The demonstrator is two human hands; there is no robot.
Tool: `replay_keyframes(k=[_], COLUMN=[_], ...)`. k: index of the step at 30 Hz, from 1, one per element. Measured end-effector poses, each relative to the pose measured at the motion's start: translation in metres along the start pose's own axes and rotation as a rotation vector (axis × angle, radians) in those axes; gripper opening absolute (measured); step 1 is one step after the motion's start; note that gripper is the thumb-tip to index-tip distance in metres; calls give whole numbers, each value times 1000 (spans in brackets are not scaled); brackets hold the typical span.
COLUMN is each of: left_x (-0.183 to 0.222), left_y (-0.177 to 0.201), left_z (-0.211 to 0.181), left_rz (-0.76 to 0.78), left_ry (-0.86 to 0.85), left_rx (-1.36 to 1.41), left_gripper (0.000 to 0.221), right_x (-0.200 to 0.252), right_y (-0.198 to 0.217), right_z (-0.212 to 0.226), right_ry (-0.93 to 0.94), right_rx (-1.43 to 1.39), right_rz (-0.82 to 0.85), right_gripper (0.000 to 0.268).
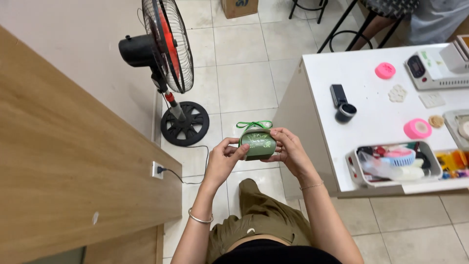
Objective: Inspecting and organizing small green-packaged candle or gift items on a shelf and a workbench.
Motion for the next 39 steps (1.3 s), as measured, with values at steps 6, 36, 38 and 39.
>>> replay_keyframes(k=[6, 36, 38, 39], left_x=[-121, -657, -683, -696], left_y=[-11, -5, -11, -15], left_z=[-40, -117, -116, -114], left_rz=[-1, 255, 279, 293], left_ry=[-18, -89, -70, -56], left_rx=[15, 81, 75, 71], left_gripper=[55, 58, 58, 57], right_x=[-108, -545, -567, -578], right_y=[23, 81, 93, 100], right_z=[68, 234, 235, 237], right_ry=[36, 108, 108, 109], right_rx=[40, -115, -129, -138], right_rz=[35, -308, -322, -328], right_gripper=[32, 20, 19, 19])
Point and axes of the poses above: each hand's wrist, its own x-axis away from the middle knuckle, its own y-axis out of the back of the hand, z = x × y, the point moved 7 cm from there along -x, towards the middle knuckle, and after that the axes turned 1 degree about -x, right-handed, at the moved point
